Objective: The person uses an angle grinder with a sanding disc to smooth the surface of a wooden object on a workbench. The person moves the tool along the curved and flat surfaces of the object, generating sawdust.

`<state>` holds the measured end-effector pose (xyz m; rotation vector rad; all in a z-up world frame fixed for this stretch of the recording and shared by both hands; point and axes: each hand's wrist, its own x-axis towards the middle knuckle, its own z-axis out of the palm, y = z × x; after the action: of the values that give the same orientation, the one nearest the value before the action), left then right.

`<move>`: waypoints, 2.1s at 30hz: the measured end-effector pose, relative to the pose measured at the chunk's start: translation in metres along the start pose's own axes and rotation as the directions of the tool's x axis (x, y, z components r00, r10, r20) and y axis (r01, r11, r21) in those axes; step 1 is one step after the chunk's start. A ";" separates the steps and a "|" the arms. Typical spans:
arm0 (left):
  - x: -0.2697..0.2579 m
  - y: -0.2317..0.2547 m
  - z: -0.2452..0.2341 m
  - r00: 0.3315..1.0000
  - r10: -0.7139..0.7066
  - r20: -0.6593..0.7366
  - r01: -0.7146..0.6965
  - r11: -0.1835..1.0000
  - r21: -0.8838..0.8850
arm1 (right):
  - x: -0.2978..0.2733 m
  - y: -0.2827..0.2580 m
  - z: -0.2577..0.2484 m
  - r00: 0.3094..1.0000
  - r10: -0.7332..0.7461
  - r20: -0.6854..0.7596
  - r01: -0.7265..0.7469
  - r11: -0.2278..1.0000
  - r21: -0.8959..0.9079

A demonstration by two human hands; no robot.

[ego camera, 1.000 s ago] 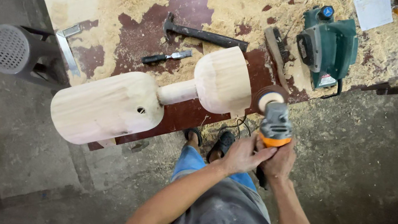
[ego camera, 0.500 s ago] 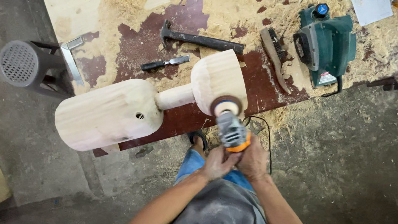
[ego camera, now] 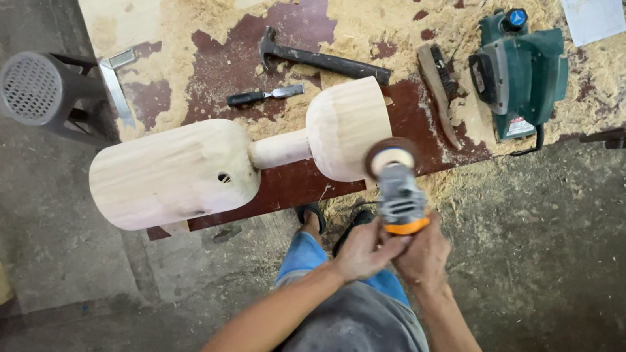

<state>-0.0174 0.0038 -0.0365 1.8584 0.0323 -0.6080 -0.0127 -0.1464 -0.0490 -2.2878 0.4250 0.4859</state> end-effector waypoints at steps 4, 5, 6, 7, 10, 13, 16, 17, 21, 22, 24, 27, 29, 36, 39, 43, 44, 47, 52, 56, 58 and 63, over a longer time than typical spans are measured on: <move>-0.019 -0.007 -0.008 0.967 0.042 -0.251 -0.132 0.925 -0.357 | -0.004 -0.055 -0.008 0.980 -0.118 0.159 0.133 0.987 -0.090; -0.018 -0.011 -0.008 0.961 0.022 -0.277 -0.128 0.919 -0.372 | -0.002 -0.067 -0.010 0.967 -0.211 0.142 0.229 0.966 -0.121; -0.017 -0.016 -0.007 0.953 0.000 -0.302 -0.123 0.913 -0.390 | -0.002 -0.076 -0.012 0.944 -0.303 0.130 0.321 0.934 -0.155; -0.016 -0.021 -0.006 0.945 -0.022 -0.325 -0.119 0.905 -0.408 | -0.001 -0.084 -0.015 0.946 -0.291 0.146 0.314 0.933 -0.174; -0.004 -0.026 0.003 0.937 0.038 -0.347 -0.216 0.843 -0.492 | 0.002 -0.100 -0.030 0.966 -0.182 0.183 0.215 0.958 -0.188; 0.014 -0.012 0.017 0.974 -0.094 -0.207 -0.002 0.908 -0.420 | 0.001 -0.102 -0.048 0.987 0.033 0.157 -0.014 0.993 -0.116; 0.029 0.016 0.020 0.980 -0.156 -0.121 0.125 0.965 -0.232 | -0.002 -0.091 -0.066 0.997 0.077 -0.011 -0.078 0.993 -0.084; 0.029 0.025 0.017 0.984 -0.150 -0.097 0.127 0.970 -0.209 | -0.002 -0.088 -0.069 0.996 0.048 -0.078 -0.056 0.993 -0.099; 0.018 0.048 0.005 0.987 -0.163 -0.009 0.157 0.965 -0.208 | -0.009 -0.077 -0.066 0.993 0.014 -0.116 -0.028 0.992 -0.120; 0.015 0.049 0.001 0.986 -0.167 0.005 0.163 0.960 -0.228 | -0.009 -0.078 -0.064 0.997 -0.005 -0.082 -0.007 0.989 -0.146; 0.003 0.048 -0.007 0.988 -0.122 -0.097 0.083 0.938 -0.337 | -0.009 -0.086 -0.056 0.999 -0.043 -0.010 0.040 0.981 -0.192; -0.011 0.039 -0.012 0.948 -0.134 -0.290 0.008 0.918 -0.397 | -0.007 -0.103 -0.043 0.988 -0.076 0.137 0.102 0.976 -0.194; -0.014 0.031 -0.016 0.917 -0.158 -0.367 0.006 0.924 -0.382 | -0.006 -0.115 -0.037 0.974 -0.173 0.145 0.202 0.955 -0.216; 0.007 0.033 -0.011 0.939 -0.165 -0.302 0.020 0.902 -0.431 | 0.001 -0.128 -0.050 0.987 -0.127 0.103 0.150 0.954 -0.258; 0.021 0.042 -0.008 0.965 -0.242 -0.096 0.202 0.928 -0.315 | -0.001 -0.118 -0.059 1.000 -0.007 0.025 0.014 0.962 -0.274; 0.018 0.046 -0.009 0.978 -0.065 -0.197 0.037 0.989 -0.141 | -0.005 -0.110 -0.058 0.997 -0.043 -0.059 0.032 0.982 -0.184; 0.014 0.045 -0.011 0.972 -0.130 -0.194 0.091 0.976 -0.197 | -0.006 -0.112 -0.055 0.998 -0.057 -0.026 0.053 0.990 -0.132; 0.003 0.039 -0.019 0.942 -0.266 -0.203 0.186 0.921 -0.342 | -0.004 -0.124 -0.047 0.993 -0.072 0.091 0.083 0.988 -0.127; 0.002 0.033 -0.029 0.873 -0.145 -0.466 -0.008 0.951 -0.310 | 0.007 -0.150 -0.043 0.979 -0.117 0.166 0.161 0.946 -0.281; 0.014 0.043 -0.025 0.912 -0.195 -0.360 0.053 0.928 -0.370 | 0.014 -0.146 -0.053 0.984 -0.101 0.149 0.142 0.945 -0.296; 0.021 0.049 -0.019 0.945 -0.233 -0.229 0.150 0.932 -0.328 | 0.015 -0.130 -0.061 0.992 -0.096 0.080 0.113 0.961 -0.251; 0.025 0.046 -0.002 0.978 -0.189 0.084 0.204 0.949 -0.242 | -0.004 -0.064 -0.053 0.982 -0.085 -0.170 0.091 0.995 0.033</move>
<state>0.0194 -0.0183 -0.0062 1.6027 0.2473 -0.7614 0.0234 -0.1421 0.0261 -2.3060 0.4103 0.2382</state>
